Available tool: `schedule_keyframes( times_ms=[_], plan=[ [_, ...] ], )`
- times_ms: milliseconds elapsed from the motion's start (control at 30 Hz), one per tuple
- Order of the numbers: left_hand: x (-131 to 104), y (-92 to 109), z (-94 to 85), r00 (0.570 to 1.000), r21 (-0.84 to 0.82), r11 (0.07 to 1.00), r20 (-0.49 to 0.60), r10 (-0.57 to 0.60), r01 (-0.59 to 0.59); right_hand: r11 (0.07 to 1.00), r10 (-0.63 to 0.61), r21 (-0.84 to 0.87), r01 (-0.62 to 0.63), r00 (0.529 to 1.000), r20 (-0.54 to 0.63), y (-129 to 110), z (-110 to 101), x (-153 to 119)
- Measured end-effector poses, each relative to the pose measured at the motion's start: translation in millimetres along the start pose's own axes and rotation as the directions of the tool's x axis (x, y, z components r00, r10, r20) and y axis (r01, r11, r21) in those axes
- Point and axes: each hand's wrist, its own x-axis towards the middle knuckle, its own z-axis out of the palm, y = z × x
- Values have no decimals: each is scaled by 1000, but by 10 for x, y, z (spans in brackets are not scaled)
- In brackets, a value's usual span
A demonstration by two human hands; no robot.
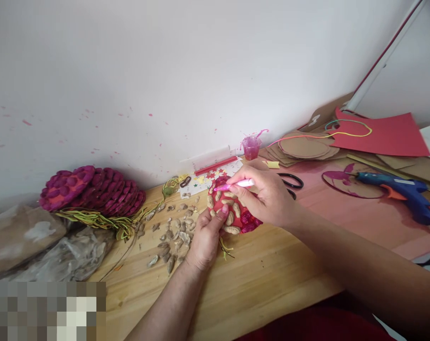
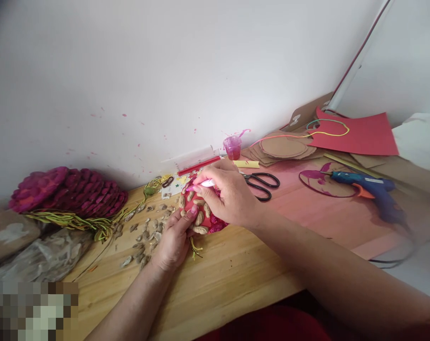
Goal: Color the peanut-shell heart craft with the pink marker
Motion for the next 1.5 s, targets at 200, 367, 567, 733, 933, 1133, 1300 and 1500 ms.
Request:
schedule_keyframes(
  times_ms=[200,367,567,733,933,1133,1300,1500],
  plan=[
    [-8,4,7,1000,-20,1000,-7,-11,11,999,43,-13,-44,999,-32,15,-2,1],
    [-2,5,19,1000,-50,999,-25,-3,2,1000,4,-20,-5,1000,-12,12,-3,-2],
    [3,15,15,1000,-34,999,-31,3,-4,999,44,-27,-44,999,-29,21,5,-8],
    [3,9,11,1000,1,1000,-5,2,-2,999,18,-27,-18,1000,-17,5,10,-6],
    [7,-45,-50,1000,88,996,1,25,-25,1000,14,-6,-14,999,-32,-11,-5,-1],
    [20,-98,-133,997,186,980,25,68,-71,999,33,-18,-34,999,-37,-11,-22,7],
    [18,-79,-130,998,217,974,15,62,-63,1000,-5,4,5,1000,-16,-14,-20,3],
    [-1,-33,-119,994,291,950,29,107,-111,997,39,-59,-42,998,-49,-1,-35,15]
  ],
)
